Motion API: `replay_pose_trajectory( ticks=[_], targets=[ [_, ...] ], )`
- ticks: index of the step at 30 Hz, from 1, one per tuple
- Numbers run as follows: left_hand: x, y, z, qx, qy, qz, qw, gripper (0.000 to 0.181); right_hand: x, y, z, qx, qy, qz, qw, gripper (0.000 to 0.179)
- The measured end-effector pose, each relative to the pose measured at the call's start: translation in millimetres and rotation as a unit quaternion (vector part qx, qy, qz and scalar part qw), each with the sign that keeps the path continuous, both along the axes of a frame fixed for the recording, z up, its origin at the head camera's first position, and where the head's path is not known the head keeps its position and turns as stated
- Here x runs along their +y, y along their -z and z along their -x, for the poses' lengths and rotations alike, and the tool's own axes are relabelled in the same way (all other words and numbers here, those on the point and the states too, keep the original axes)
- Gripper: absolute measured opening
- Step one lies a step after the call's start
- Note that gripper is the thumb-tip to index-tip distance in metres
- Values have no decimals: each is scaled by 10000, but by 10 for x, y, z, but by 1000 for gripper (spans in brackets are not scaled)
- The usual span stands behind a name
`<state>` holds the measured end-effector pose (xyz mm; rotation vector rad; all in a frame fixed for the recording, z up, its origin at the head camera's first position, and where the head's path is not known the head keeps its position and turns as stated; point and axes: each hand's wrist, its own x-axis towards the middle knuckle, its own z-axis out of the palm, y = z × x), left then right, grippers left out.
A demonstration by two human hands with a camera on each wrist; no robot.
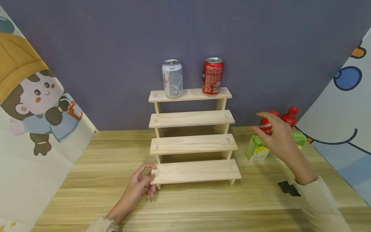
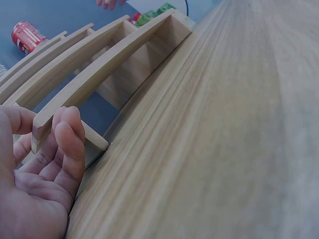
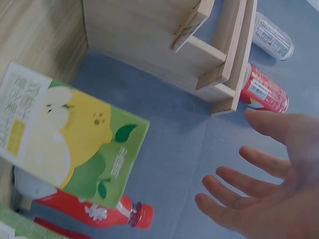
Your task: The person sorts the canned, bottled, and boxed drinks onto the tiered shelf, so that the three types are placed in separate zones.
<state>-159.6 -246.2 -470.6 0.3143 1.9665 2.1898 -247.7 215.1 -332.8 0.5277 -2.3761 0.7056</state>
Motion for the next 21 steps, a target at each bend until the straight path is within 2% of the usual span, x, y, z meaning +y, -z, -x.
replay_pose_trajectory(
  ticks=[5,11,14,18,21],
  targets=[
    [6,-13,10,23,43,9,10000,36,102,10,-39,-315,200,-270,9989,52],
    [1,-42,31,72,0,36,10000,36,179,41,24,-694,239,-691,9949,49],
    [1,-43,34,78,14,34,10000,36,236,82,60,-1195,245,-901,9884,50],
    [2,-35,19,21,-1,35,10000,36,319,130,80,-1954,201,-1152,9737,56],
    [-3,-33,1,-58,-11,35,10000,36,380,175,92,-2160,88,-1116,9700,59]
  ],
)
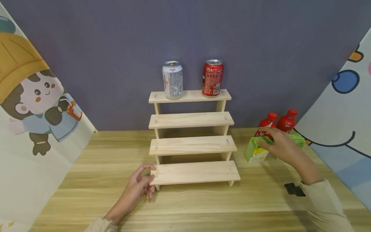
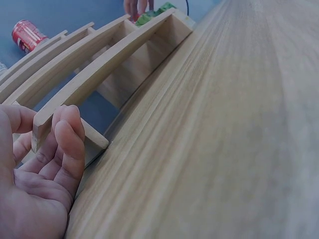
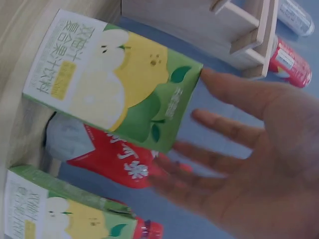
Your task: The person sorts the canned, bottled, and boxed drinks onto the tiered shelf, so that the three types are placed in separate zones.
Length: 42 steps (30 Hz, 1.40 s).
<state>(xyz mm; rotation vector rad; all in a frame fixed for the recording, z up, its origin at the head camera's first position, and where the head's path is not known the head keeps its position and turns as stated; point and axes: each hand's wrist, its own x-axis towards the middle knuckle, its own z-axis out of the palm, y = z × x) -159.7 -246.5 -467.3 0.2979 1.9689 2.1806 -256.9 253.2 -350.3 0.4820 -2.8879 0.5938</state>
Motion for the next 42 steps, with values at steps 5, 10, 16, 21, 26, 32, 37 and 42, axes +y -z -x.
replay_pose_trajectory(
  ticks=[5,10,16,21,26,32,37,42],
  targets=[
    [3,16,-15,-66,54,6,10000,37,107,75,4,-59,-318,465,9984,44],
    [-15,20,-11,-7,45,31,10000,36,166,99,55,-279,-667,516,9960,46],
    [-2,0,35,111,0,41,9999,37,202,89,149,-108,-722,626,9954,45],
    [9,7,38,66,-22,48,10000,35,236,104,157,-286,-720,663,9948,42],
    [-5,5,15,28,15,28,10000,36,241,150,124,-340,-675,652,9950,44],
    [-18,-1,8,9,10,59,10000,36,203,157,124,-566,-913,1034,9888,45],
    [-17,-4,13,-14,18,50,10000,36,195,162,124,-619,-1187,1246,9831,46],
    [-28,-10,27,50,95,-44,9999,36,194,205,151,-365,-1172,1130,9860,47]
  ],
)
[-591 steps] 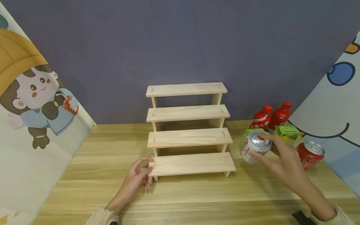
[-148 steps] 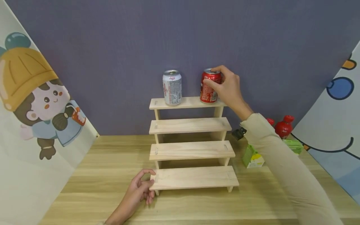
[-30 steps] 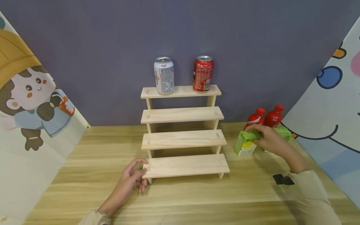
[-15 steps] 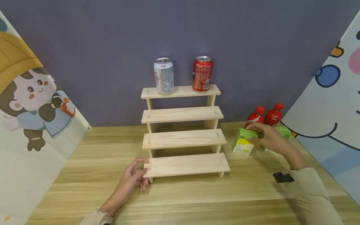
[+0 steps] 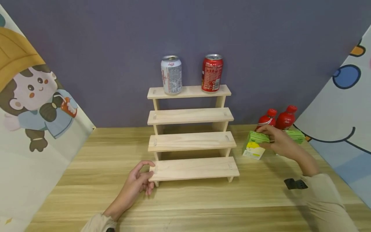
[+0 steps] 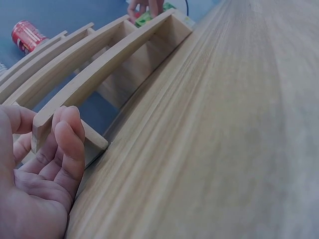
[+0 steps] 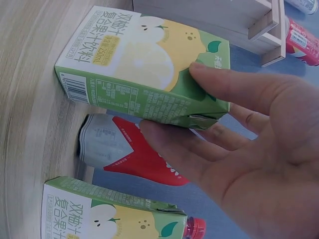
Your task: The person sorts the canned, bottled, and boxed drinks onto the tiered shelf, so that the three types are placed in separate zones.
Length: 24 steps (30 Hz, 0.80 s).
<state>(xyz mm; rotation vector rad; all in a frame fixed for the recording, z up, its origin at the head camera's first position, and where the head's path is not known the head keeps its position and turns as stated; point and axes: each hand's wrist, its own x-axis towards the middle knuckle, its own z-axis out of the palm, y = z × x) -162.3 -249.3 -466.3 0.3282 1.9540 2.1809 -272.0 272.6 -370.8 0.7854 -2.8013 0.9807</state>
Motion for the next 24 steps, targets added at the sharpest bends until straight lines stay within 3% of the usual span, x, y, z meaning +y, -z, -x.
replay_pose_trajectory(
  ticks=[6,24],
  targets=[
    [11,-7,26,8,8,-3,10000,35,7,-16,-32,241,39,-78,9997,45],
    [-6,16,12,-113,-49,-34,9999,35,21,-28,-33,-141,65,-100,9998,43]
  ],
)
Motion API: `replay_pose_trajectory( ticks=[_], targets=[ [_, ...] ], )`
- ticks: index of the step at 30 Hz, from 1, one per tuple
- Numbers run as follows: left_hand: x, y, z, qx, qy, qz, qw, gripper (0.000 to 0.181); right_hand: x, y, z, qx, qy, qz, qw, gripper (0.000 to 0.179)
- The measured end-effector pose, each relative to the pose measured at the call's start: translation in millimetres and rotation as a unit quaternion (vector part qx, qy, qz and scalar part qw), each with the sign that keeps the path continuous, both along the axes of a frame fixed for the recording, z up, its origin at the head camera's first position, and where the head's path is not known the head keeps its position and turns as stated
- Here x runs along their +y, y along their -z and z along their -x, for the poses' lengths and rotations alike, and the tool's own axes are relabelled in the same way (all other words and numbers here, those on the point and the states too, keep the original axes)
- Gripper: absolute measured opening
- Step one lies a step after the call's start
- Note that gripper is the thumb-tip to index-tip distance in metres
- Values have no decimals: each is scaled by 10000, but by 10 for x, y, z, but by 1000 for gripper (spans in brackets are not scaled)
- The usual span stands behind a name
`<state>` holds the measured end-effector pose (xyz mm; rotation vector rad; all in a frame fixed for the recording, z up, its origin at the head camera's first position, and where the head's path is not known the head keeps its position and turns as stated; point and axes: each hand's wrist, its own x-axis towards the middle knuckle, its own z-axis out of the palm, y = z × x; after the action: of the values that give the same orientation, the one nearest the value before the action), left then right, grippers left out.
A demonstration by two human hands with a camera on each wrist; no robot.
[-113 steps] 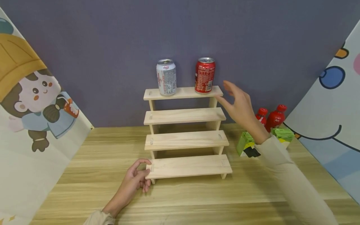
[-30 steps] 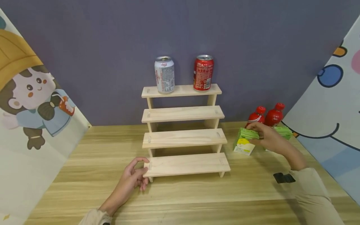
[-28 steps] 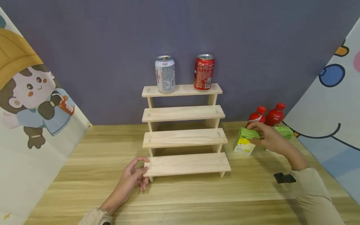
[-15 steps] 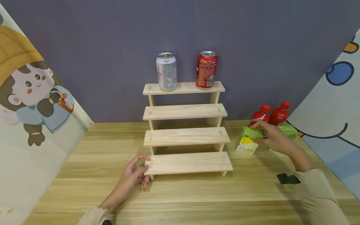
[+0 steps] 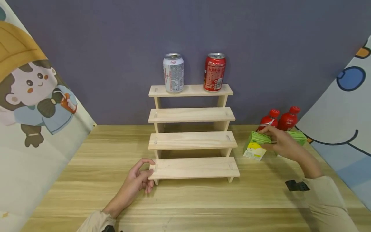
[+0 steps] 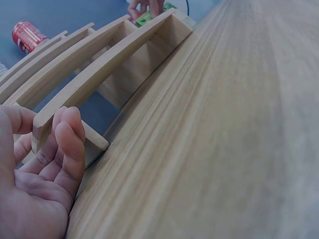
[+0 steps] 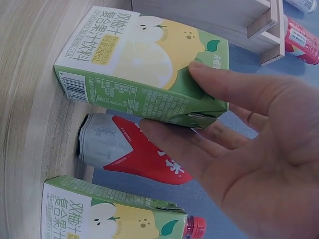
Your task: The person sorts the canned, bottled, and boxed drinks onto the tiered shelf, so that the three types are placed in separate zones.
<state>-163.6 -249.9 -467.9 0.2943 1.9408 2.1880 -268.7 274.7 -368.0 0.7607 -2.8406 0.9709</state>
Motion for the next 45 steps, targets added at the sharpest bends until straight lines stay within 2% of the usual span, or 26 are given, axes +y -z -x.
replay_pose_trajectory(
  ticks=[11,21,25,36,39,45],
  targets=[
    [6,22,-2,-75,82,-19,9999,36,23,63,-21,158,-63,-7,9999,41],
    [6,20,-13,-49,115,2,9999,37,29,56,-25,182,-109,29,9998,41],
    [3,17,-19,-51,78,18,10000,37,7,34,-18,192,-26,-44,9998,40],
    [-6,7,-32,-18,103,-48,9999,37,-101,-52,-46,621,169,-224,9977,42],
    [0,6,-14,-10,113,-46,9999,37,-128,-105,-70,857,225,-175,9959,43],
    [-10,-6,3,-24,12,39,10000,37,-204,-210,-119,1066,181,117,9941,48]
  ],
)
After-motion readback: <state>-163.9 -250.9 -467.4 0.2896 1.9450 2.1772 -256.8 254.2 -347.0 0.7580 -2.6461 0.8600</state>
